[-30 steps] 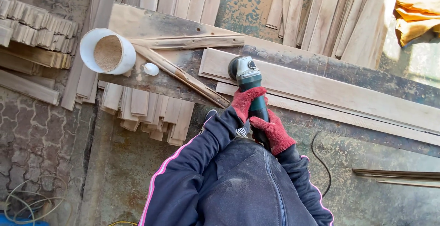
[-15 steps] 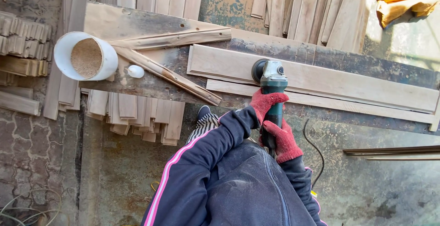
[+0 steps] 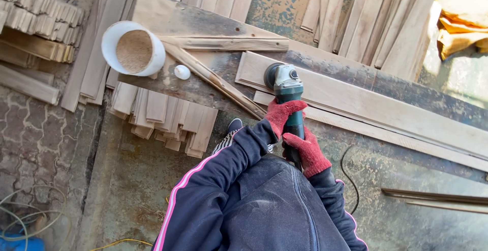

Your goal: Sanding wooden planks using an angle grinder with a sanding attachment.

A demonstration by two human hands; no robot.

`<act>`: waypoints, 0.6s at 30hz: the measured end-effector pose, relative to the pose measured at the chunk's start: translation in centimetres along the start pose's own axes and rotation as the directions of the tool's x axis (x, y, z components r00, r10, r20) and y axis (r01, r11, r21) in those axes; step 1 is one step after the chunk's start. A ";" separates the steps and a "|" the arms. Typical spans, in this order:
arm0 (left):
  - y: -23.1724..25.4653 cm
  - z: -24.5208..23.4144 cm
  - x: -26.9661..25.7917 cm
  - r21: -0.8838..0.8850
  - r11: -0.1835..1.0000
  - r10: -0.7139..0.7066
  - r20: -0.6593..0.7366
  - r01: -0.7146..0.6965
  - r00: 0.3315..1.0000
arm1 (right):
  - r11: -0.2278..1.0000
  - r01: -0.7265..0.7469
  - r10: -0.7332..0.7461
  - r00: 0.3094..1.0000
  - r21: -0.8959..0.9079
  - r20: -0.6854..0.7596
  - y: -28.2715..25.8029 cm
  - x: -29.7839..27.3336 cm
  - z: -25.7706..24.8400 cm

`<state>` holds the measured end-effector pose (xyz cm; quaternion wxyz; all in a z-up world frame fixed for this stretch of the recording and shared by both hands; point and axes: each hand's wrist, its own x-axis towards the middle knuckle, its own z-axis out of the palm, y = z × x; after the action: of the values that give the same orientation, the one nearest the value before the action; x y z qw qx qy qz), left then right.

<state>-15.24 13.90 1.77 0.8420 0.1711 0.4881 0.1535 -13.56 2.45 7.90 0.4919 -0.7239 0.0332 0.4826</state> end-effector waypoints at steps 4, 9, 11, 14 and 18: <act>1.0 -2.9 1.1 -0.136 0.991 0.005 -0.038 -0.010 0.999 | 0.998 -0.020 0.025 0.995 -0.053 0.096 -1.9 0.0 2.6; 1.7 -5.6 3.2 -0.183 0.982 0.020 -0.142 -0.046 0.990 | 0.992 -0.041 0.060 0.985 -0.123 0.160 -3.2 0.2 5.2; 3.0 -5.3 2.2 -0.195 0.979 0.032 -0.151 -0.061 0.988 | 0.992 -0.034 0.054 0.985 -0.122 0.166 -3.3 0.7 5.5; 4.6 -3.8 1.6 -0.193 0.979 0.042 -0.139 -0.069 0.989 | 0.994 -0.017 0.035 0.986 -0.108 0.164 -3.9 1.2 5.3; 2.6 -1.9 3.7 -0.159 0.986 0.033 -0.080 -0.045 0.996 | 0.998 0.006 0.003 0.992 -0.070 0.127 -5.6 1.0 4.0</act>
<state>-15.40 18.03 -0.86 0.8304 0.1062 0.5028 0.2153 -12.80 8.74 10.79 0.4677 -0.7086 -0.0157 0.5282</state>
